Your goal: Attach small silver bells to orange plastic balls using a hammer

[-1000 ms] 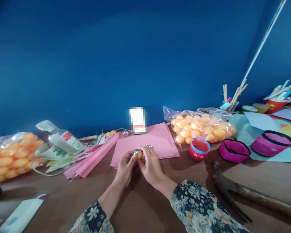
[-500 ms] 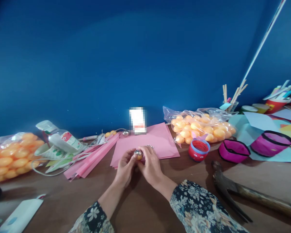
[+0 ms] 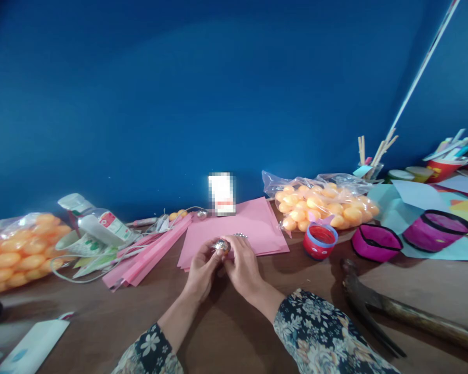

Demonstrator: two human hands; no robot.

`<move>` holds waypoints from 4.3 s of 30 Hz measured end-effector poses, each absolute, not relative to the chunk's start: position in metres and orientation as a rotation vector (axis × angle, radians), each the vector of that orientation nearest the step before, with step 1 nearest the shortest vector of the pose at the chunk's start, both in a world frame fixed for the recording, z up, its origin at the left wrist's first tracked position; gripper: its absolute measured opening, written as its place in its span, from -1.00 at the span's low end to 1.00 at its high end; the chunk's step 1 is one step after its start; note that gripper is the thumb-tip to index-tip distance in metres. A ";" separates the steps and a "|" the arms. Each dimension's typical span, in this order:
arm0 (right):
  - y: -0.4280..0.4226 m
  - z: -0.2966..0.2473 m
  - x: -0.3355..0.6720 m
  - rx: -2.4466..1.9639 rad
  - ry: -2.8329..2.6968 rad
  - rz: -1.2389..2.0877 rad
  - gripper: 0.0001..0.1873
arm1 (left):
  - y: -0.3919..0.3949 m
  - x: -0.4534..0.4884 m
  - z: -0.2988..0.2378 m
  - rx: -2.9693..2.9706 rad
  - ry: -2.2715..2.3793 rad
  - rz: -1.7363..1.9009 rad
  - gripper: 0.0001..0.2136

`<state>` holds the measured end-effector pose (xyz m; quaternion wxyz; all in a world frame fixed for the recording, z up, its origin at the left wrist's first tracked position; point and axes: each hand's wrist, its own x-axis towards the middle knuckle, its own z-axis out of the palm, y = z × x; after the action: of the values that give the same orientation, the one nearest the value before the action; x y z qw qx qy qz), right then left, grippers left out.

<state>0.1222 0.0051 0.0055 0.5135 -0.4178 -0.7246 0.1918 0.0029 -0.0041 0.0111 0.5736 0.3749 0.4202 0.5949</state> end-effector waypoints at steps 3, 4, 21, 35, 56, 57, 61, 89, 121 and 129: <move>0.004 0.008 0.122 -0.993 -1.768 0.487 -0.59 | -0.004 0.003 0.011 0.881 0.996 1.407 -0.60; 0.004 0.008 0.122 -0.995 -1.771 0.486 -0.59 | -0.004 0.003 0.011 0.882 0.991 1.406 -0.62; 0.004 0.010 0.121 -1.014 -1.787 0.475 -0.60 | -0.003 0.002 0.006 0.938 0.954 1.389 -0.65; 0.005 0.002 0.121 -1.066 -1.740 0.428 -0.57 | -0.003 0.003 0.008 0.902 1.000 1.413 -0.56; 0.006 0.007 0.121 -1.001 -1.737 0.485 -0.67 | -0.005 0.003 0.010 0.921 0.942 1.394 -0.62; 0.006 0.007 0.121 -1.000 -1.735 0.483 -0.66 | -0.004 0.003 0.009 0.913 0.958 1.397 -0.61; 0.006 0.004 0.121 -1.008 -1.733 0.473 -0.59 | -0.003 0.002 0.007 0.894 0.989 1.385 -0.57; 0.005 0.007 0.122 -1.017 -1.765 0.455 -0.52 | -0.004 0.003 0.012 0.974 0.998 1.360 -0.63; 0.007 0.002 0.123 -1.076 -1.757 0.373 -0.73 | -0.006 0.003 0.013 0.871 0.946 1.368 -0.50; 0.008 -0.001 0.122 -1.078 -1.739 0.384 -0.67 | -0.004 0.004 0.012 0.945 0.970 1.342 -0.64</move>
<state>0.1222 0.0078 -0.0013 0.5055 -0.4470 -0.7206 0.1591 0.0042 -0.0043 0.0119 0.5791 0.4040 0.4148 0.5738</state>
